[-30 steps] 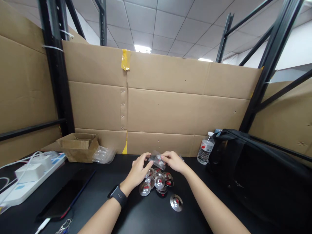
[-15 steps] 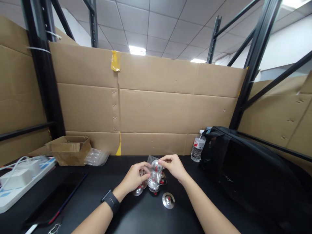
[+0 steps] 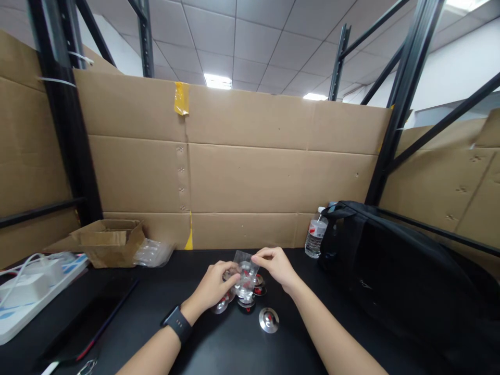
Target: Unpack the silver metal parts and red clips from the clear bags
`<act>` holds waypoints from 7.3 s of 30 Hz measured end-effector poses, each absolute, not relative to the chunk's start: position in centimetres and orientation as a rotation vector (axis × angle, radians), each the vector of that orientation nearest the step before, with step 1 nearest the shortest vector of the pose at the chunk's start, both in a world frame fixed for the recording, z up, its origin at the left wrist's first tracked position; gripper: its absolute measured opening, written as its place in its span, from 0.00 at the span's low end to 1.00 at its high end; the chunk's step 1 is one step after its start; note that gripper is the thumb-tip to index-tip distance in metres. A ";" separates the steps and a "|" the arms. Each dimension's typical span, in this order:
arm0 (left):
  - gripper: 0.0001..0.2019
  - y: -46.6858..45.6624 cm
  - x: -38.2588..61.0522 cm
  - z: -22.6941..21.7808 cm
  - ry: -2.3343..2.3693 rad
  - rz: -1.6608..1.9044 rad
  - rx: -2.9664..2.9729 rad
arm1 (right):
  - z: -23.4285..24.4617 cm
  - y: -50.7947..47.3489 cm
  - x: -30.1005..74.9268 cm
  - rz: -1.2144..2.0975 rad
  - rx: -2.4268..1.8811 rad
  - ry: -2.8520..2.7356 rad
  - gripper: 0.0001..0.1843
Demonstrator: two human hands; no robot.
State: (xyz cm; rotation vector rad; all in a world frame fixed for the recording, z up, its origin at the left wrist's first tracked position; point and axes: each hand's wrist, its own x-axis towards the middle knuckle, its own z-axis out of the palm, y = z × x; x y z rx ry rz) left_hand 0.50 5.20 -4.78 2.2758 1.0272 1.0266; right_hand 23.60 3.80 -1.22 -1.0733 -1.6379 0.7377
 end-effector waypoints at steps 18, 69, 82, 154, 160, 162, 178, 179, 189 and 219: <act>0.17 6.4 0.8 -5.6 0.975 1.299 1.865 | -2.7 4.1 23.1 0.985 -0.982 -1.665 0.20; 0.28 11.9 -13.2 -6.7 2.535 1.058 1.805 | -6.7 7.8 31.6 0.141 -1.963 -1.929 0.26; 0.16 8.8 -7.3 -3.7 2.170 1.449 2.325 | -5.2 7.2 30.1 0.003 -1.906 -2.006 0.17; 0.10 5.0 -1.9 -2.1 1.360 1.336 2.629 | -1.3 3.1 22.1 1.029 -1.048 -1.449 0.22; 0.18 8.2 -11.0 -3.1 2.297 1.727 1.892 | -1.8 3.5 22.3 0.995 -1.082 -1.527 0.20; 0.20 9.0 -13.1 -4.2 2.470 1.693 1.698 | -1.9 3.3 22.0 0.927 -1.074 -1.637 0.18; 0.23 8.7 -10.5 -4.1 2.335 1.644 1.799 | -3.4 -1.9 14.0 0.023 -1.033 -2.764 0.11; 0.22 8.8 -10.1 -4.0 2.279 1.659 1.847 | -3.2 -1.9 14.1 0.040 -1.029 -2.769 0.10; 0.15 7.2 -4.7 -2.7 1.464 1.820 2.251 | -3.5 -1.5 15.5 0.416 -0.930 -2.666 0.06; 0.07 2.6 1.0 -1.9 0.949 1.226 2.409 | -1.9 1.0 19.2 1.140 -0.875 -1.458 0.21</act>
